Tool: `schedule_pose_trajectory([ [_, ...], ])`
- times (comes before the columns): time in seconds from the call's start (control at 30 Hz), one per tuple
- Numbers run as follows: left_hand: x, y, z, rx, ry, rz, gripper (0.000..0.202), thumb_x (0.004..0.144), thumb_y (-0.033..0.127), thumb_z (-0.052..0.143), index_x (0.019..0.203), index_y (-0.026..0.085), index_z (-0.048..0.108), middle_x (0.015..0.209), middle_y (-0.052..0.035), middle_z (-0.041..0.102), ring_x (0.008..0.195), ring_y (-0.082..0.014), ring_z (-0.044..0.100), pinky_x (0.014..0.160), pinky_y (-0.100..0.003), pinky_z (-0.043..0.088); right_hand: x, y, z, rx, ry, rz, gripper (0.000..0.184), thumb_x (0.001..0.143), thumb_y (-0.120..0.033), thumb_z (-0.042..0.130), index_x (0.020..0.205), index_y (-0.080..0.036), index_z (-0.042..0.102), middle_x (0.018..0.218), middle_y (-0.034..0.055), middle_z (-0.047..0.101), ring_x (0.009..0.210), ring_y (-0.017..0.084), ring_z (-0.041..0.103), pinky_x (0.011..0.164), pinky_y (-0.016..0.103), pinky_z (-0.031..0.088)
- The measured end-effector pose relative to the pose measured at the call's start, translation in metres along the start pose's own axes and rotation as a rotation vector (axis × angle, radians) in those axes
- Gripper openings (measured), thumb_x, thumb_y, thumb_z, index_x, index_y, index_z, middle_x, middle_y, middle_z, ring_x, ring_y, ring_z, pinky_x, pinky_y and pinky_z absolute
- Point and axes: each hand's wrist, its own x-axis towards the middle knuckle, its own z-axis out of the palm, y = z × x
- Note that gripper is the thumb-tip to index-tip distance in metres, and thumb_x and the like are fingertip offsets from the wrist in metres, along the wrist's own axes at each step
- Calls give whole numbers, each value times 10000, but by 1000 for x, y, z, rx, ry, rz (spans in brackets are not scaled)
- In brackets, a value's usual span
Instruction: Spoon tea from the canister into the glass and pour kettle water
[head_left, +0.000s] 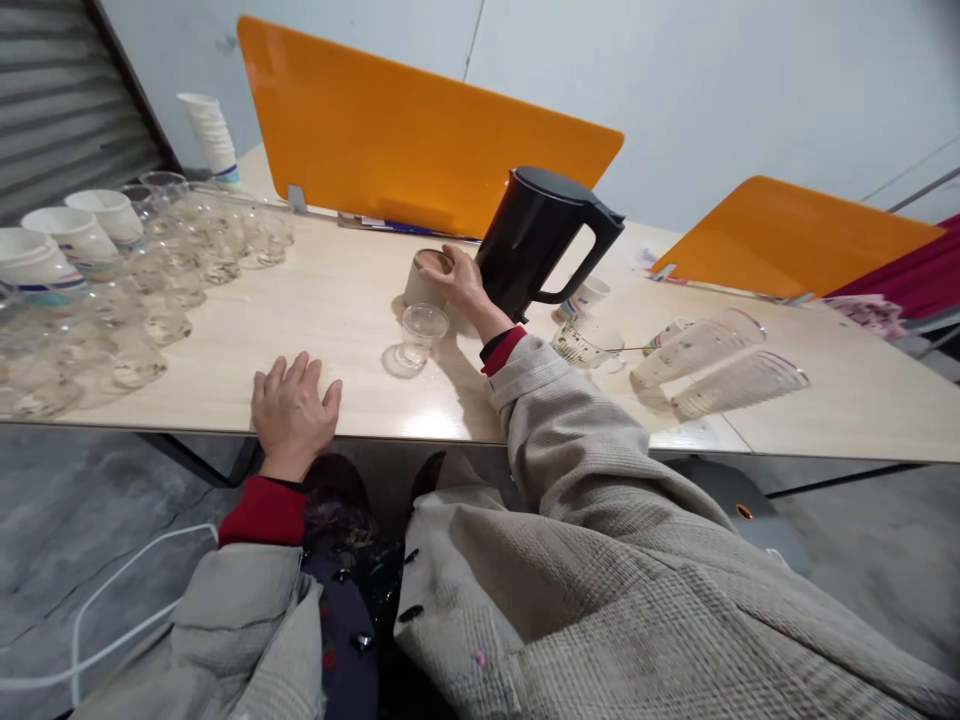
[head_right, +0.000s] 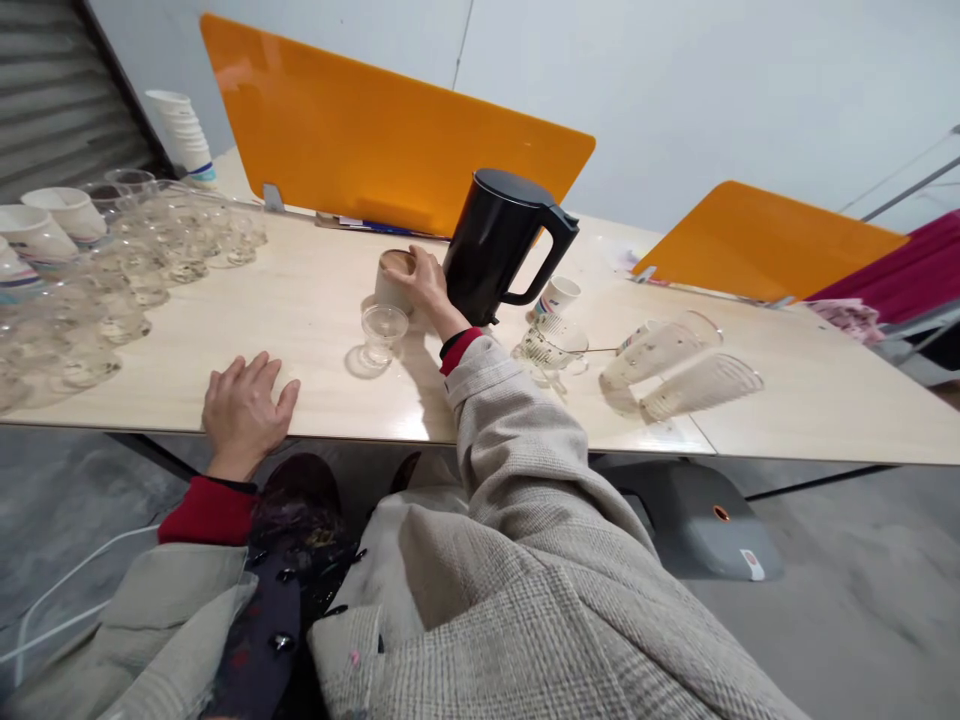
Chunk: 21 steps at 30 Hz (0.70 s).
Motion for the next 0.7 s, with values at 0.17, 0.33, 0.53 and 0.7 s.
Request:
schedule_pose_trajectory([
  [0.17,1,0,-1,-18,-12,-12,523,1033,488,513,1406,211,753,1610,-161,684,1564,-457,528,1328,-709,313,-19,-1,-34,-57,102,-25,851,846,-532,903,1525,-108,613,1541,217,669,1475,379,624,1323,576,450],
  [0.33,1,1,-3,-15,-22,-13,528,1034,479,509,1414,204,751,1622,-164,674,1577,-461,514,1333,-706,303,-74,2,-92,-116,257,-124,866,830,-661,884,1525,-221,612,1533,162,666,1485,388,604,1319,634,448],
  [0.53,2,3,-3,-8,-45,-26,588,1042,552,491,1439,203,747,1645,-159,655,1603,-462,486,1353,-697,278,-175,-28,-125,20,184,-124,886,806,-746,869,1502,-243,655,1478,162,712,1392,394,682,1246,648,525],
  [0.7,1,2,-6,-45,-54,-22,613,1041,585,500,1466,212,738,1644,-147,660,1604,-435,499,1370,-668,274,-218,-55,-101,130,23,-93,861,773,-732,900,1449,-240,695,1438,158,745,1355,382,708,1195,582,577],
])
